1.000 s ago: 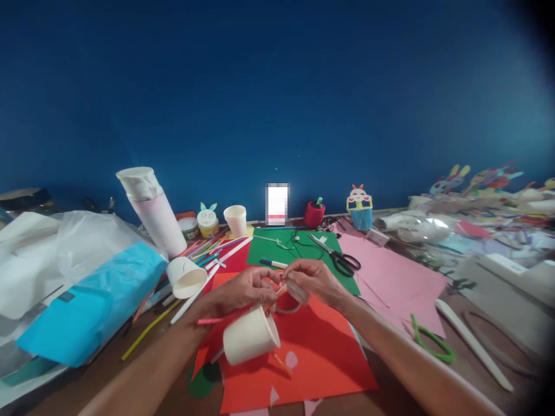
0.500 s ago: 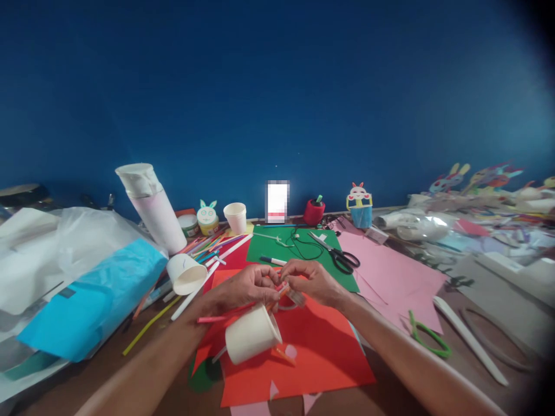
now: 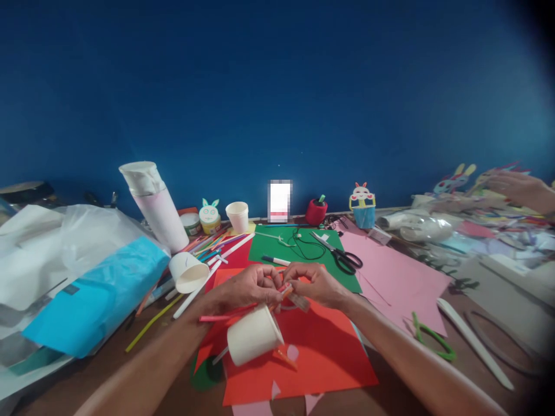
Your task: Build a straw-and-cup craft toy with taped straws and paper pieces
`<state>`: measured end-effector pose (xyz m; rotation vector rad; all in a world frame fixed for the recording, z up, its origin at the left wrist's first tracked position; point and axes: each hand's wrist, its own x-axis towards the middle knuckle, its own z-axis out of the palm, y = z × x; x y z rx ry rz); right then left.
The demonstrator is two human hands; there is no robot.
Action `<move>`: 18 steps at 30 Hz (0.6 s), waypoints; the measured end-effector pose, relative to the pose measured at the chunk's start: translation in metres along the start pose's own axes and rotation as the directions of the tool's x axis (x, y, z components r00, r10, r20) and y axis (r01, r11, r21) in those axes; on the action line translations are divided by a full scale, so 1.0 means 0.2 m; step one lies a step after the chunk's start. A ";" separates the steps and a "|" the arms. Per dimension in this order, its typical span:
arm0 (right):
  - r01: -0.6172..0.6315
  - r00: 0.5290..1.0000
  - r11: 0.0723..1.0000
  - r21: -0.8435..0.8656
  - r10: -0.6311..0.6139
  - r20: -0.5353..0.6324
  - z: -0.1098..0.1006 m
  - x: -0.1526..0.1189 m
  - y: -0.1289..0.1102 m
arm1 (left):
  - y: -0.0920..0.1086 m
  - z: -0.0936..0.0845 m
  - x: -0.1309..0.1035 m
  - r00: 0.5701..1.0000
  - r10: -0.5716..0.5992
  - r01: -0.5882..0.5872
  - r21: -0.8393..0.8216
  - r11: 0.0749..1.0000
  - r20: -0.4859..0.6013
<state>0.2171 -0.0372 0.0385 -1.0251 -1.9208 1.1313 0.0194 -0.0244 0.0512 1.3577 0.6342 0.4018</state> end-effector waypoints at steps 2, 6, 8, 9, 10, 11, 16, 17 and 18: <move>0.005 1.000 1.000 0.011 -0.005 -0.001 0.00 0.00 0.00 | 0.01 0.00 0.00 1.000 -0.010 0.010 0.004 1.000 -0.006; 0.003 1.000 1.000 0.007 -0.003 -0.004 0.00 0.01 0.00 | 0.03 0.01 -0.01 1.000 -0.005 0.005 0.010 1.000 -0.007; 0.001 1.000 1.000 0.010 -0.001 -0.005 0.00 0.00 -0.01 | 0.03 0.01 -0.01 1.000 0.004 -0.004 0.007 1.000 -0.001; 0.005 1.000 1.000 0.015 -0.005 -0.004 0.00 0.00 -0.01 | 0.02 0.01 -0.01 1.000 0.009 -0.009 0.008 1.000 0.000; 0.010 1.000 1.000 0.022 -0.010 -0.001 0.00 0.00 -0.02 | 0.02 0.01 0.00 1.000 0.015 -0.015 0.014 1.000 -0.001; 0.012 1.000 1.000 0.028 -0.012 0.002 0.00 0.00 -0.02 | 0.02 0.00 0.00 1.000 0.022 -0.022 0.027 0.999 -0.003; -0.029 0.999 0.997 0.069 0.028 0.026 0.01 0.00 -0.01 | 0.01 0.01 0.00 0.999 0.038 -0.038 0.069 0.997 0.005; -0.035 0.999 0.997 0.074 0.033 0.032 0.01 0.00 -0.01 | 0.01 0.01 0.00 0.999 0.038 -0.038 0.070 0.997 0.008; -0.036 0.999 0.997 0.076 0.033 0.037 0.00 0.00 -0.01 | 0.01 0.01 0.00 0.999 0.038 -0.039 0.076 0.996 0.013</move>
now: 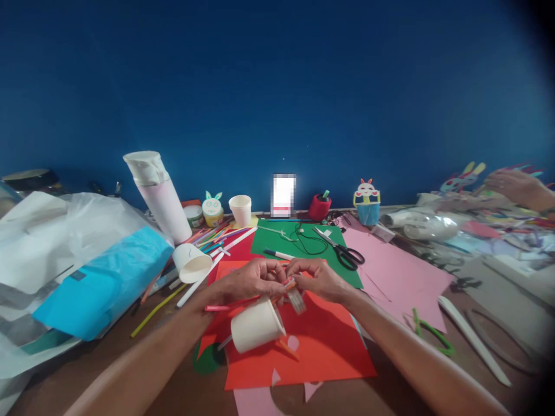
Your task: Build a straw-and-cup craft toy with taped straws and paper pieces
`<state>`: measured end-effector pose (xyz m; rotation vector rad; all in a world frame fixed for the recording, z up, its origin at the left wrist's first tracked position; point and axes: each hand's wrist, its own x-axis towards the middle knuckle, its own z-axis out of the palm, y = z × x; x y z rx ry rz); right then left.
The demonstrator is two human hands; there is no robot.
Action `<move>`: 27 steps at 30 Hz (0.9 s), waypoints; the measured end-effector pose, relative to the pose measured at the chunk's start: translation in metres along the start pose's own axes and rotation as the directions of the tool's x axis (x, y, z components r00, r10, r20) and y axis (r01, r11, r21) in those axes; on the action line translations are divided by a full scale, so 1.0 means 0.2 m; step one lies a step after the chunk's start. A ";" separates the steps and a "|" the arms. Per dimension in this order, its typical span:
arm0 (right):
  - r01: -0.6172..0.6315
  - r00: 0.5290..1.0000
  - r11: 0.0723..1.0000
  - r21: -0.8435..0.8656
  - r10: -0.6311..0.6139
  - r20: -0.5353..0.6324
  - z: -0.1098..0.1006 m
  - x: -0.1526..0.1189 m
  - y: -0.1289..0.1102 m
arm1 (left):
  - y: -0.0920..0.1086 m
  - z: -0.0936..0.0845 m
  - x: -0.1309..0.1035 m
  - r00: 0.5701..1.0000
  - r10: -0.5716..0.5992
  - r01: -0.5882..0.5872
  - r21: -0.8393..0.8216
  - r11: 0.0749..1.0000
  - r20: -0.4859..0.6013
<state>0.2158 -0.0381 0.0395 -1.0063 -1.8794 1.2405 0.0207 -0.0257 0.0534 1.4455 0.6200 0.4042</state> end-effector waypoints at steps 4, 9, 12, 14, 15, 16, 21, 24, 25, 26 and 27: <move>0.030 0.999 0.999 -0.024 -0.030 0.025 -0.01 0.00 0.01 | 0.01 0.00 -0.01 1.000 -0.002 0.001 0.054 0.999 0.011; 0.039 0.998 0.999 -0.022 -0.037 0.046 -0.02 0.00 0.02 | 0.01 -0.01 -0.01 1.000 -0.015 0.016 0.130 0.991 -0.006; 0.027 0.998 1.000 -0.006 -0.027 0.061 -0.02 -0.01 0.01 | 0.01 -0.01 -0.01 1.000 0.000 0.000 0.148 0.989 0.000; 0.013 0.997 1.000 0.003 -0.013 0.074 -0.02 -0.01 0.00 | 0.00 -0.01 -0.01 1.000 0.013 -0.013 0.134 0.991 0.004; 0.005 0.997 1.000 0.005 -0.005 0.081 -0.02 -0.01 0.00 | 0.00 -0.01 -0.01 1.000 0.019 -0.019 0.124 0.992 0.003; -0.003 0.996 1.000 0.005 0.003 0.087 -0.02 -0.01 -0.01 | 0.00 -0.01 -0.01 1.000 0.025 -0.025 0.113 0.993 0.000; -0.020 0.995 1.000 -0.020 0.022 0.100 -0.03 -0.02 0.01 | 0.00 -0.01 0.00 1.000 0.031 -0.032 0.060 0.998 0.003; -0.014 0.995 0.998 -0.054 0.020 0.098 -0.03 -0.02 0.01 | 0.00 -0.02 0.00 0.999 0.037 -0.037 0.064 0.997 -0.001; -0.008 0.995 0.998 -0.067 0.015 0.103 -0.04 -0.02 0.00 | 0.00 -0.02 0.00 0.999 0.035 -0.035 0.065 0.997 0.001; -0.001 0.994 0.997 -0.080 0.010 0.109 -0.04 -0.02 0.00 | 0.00 -0.02 0.00 1.000 0.031 -0.031 0.066 0.997 0.003; 0.007 0.993 0.996 -0.093 0.004 0.115 -0.04 -0.02 -0.01 | -0.01 -0.02 0.01 1.000 0.028 -0.028 0.068 0.997 0.001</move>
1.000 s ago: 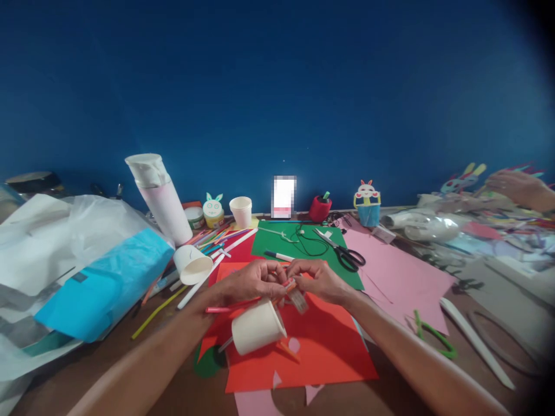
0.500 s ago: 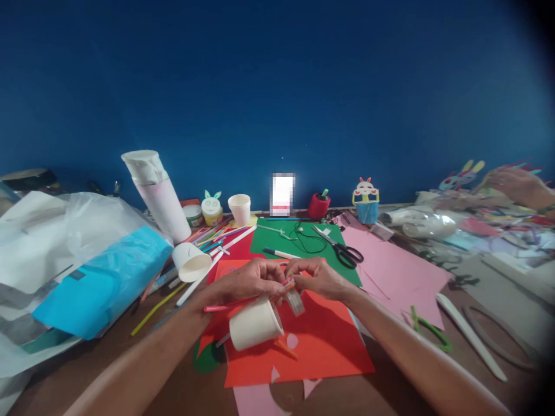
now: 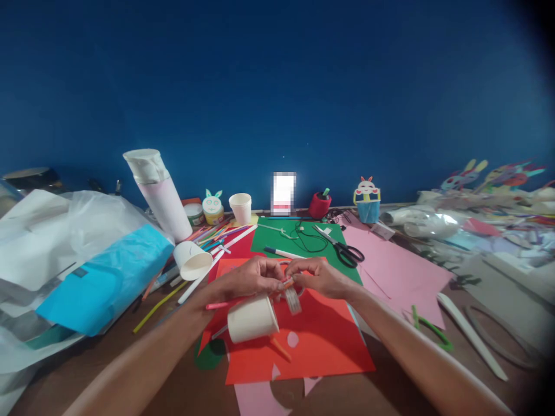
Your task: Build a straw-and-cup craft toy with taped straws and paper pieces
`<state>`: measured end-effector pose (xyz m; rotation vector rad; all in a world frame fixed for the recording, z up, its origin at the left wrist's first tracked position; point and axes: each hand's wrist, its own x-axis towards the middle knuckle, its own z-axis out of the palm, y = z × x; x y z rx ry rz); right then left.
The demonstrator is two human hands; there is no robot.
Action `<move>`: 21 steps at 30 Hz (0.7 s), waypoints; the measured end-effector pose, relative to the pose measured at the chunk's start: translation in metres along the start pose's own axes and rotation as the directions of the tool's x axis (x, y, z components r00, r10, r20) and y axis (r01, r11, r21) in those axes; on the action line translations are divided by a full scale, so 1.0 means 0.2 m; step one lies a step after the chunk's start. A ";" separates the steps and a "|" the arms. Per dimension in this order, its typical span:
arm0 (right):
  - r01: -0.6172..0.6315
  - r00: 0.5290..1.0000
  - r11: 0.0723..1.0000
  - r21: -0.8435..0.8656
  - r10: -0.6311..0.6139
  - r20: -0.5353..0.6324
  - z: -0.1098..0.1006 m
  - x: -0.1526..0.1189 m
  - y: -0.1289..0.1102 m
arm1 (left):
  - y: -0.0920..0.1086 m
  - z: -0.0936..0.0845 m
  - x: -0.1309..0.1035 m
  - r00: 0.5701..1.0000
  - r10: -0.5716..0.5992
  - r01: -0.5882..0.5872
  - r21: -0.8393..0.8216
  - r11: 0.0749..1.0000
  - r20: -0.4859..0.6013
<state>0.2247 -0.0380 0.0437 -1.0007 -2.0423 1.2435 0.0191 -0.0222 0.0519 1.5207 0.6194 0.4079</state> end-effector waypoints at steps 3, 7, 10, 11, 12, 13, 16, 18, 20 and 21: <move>0.014 1.000 1.000 -0.020 -0.014 0.009 -0.02 -0.01 -0.01 | -0.01 0.00 0.00 1.000 0.001 -0.001 0.028 1.000 -0.026; 0.009 1.000 1.000 -0.011 -0.008 0.025 -0.02 -0.01 -0.01 | -0.02 0.00 0.00 0.999 -0.004 0.006 0.055 0.998 -0.043; -0.012 1.000 1.000 -0.024 0.011 -0.006 -0.01 0.00 -0.01 | -0.02 0.00 0.00 0.998 0.000 0.007 0.100 0.995 -0.070; -0.023 0.999 0.999 -0.030 0.023 -0.028 0.00 0.00 -0.01 | -0.02 0.00 0.01 0.997 -0.001 0.009 0.103 0.995 -0.074; -0.034 0.998 0.999 -0.036 0.032 -0.052 0.01 0.00 -0.02 | -0.02 0.00 0.01 0.997 -0.005 0.012 0.098 0.995 -0.072; -0.041 0.996 0.998 -0.041 0.038 -0.078 0.02 0.01 -0.02 | -0.02 0.00 0.01 0.998 -0.009 0.015 0.084 0.996 -0.067; -0.044 0.991 0.998 -0.053 0.037 -0.131 0.04 0.01 -0.03 | -0.02 0.01 0.01 0.998 -0.020 0.023 0.046 0.999 -0.062; -0.041 0.989 0.997 -0.061 0.032 -0.142 0.04 0.01 -0.04 | -0.02 0.01 0.01 0.998 -0.023 0.025 0.034 0.999 -0.065; -0.035 0.989 0.997 -0.066 0.025 -0.149 0.04 0.01 -0.04 | -0.03 0.01 0.01 0.998 -0.030 0.030 0.014 0.999 -0.052; -0.031 0.988 0.997 -0.065 0.021 -0.150 0.04 0.01 -0.04 | -0.03 0.01 0.01 0.998 -0.034 0.034 0.003 0.999 -0.044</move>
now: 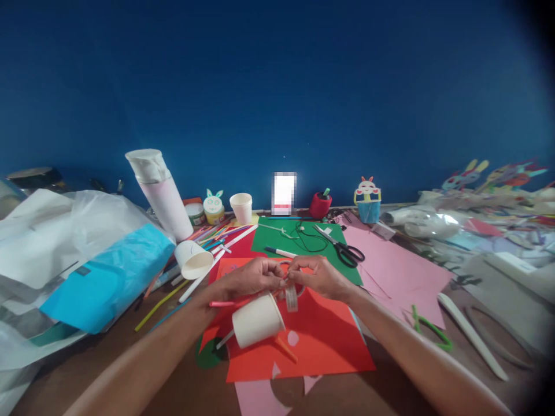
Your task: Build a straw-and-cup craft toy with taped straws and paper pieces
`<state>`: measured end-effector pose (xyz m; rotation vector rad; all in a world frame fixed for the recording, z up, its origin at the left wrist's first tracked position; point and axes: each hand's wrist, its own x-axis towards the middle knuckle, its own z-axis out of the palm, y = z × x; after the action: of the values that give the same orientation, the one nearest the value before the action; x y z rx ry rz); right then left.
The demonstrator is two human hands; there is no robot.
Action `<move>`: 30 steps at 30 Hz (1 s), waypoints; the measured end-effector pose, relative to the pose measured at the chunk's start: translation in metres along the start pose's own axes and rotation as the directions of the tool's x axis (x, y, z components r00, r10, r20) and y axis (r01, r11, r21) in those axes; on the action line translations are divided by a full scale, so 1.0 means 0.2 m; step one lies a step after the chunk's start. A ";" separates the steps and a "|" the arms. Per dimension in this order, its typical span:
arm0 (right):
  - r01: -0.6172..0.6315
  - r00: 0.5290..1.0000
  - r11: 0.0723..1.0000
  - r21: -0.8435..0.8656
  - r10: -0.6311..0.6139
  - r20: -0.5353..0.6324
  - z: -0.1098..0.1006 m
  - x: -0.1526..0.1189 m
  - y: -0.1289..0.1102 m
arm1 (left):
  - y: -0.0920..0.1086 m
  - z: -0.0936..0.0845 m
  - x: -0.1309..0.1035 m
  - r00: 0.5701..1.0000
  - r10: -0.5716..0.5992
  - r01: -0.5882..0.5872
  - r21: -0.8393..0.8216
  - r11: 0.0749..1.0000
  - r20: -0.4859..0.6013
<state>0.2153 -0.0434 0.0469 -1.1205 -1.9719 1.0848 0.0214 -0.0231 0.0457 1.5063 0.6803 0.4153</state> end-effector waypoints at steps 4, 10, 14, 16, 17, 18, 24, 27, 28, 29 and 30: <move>-0.002 1.000 1.000 0.024 0.002 -0.002 0.00 0.00 0.00 | 0.00 -0.01 0.00 1.000 -0.007 0.007 0.019 1.000 0.024; -0.059 0.998 0.997 0.053 0.057 0.037 0.00 0.00 0.01 | -0.03 0.00 0.01 1.000 0.007 -0.007 0.037 0.999 0.016; -0.063 0.998 0.995 0.071 0.062 0.013 0.02 0.01 0.07 | -0.03 -0.01 0.01 1.000 0.008 -0.009 -0.044 0.999 -0.009; -0.031 0.999 0.997 0.074 0.032 -0.010 0.02 0.02 0.09 | -0.02 -0.01 0.01 1.000 0.000 -0.002 -0.059 0.998 -0.029; -0.013 1.000 0.997 0.082 0.014 -0.011 0.02 0.02 0.09 | -0.01 -0.01 0.01 0.999 -0.004 0.002 -0.057 0.998 -0.040; 0.002 1.000 0.995 0.095 -0.001 -0.004 0.02 0.02 0.10 | -0.01 -0.02 0.01 0.999 -0.008 0.005 -0.055 0.998 -0.049; 0.027 0.999 0.990 0.135 -0.024 -0.027 0.01 0.02 0.12 | 0.01 -0.05 -0.01 0.997 -0.039 0.030 -0.123 0.992 -0.066; 0.137 0.985 0.988 -0.075 -0.144 -0.099 0.02 0.02 0.15 | 0.00 -0.07 -0.02 0.996 -0.031 0.021 -0.118 0.993 -0.088; 0.187 0.971 0.969 -0.164 -0.207 -0.118 0.02 0.02 0.16 | 0.00 -0.08 -0.02 0.995 -0.035 0.024 -0.112 0.993 -0.095; 0.238 0.953 0.935 -0.263 -0.277 -0.122 0.02 0.02 0.17 | 0.00 -0.08 -0.01 0.994 -0.040 0.028 -0.109 0.994 -0.106; 0.292 0.929 0.886 -0.360 -0.353 -0.114 0.03 0.02 0.18 | -0.01 -0.09 -0.01 0.992 -0.046 0.033 -0.112 0.993 -0.116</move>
<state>0.2226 -0.0308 0.0137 -0.9652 -2.1522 0.4656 0.0083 -0.0116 0.0459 1.3696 0.7670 0.5066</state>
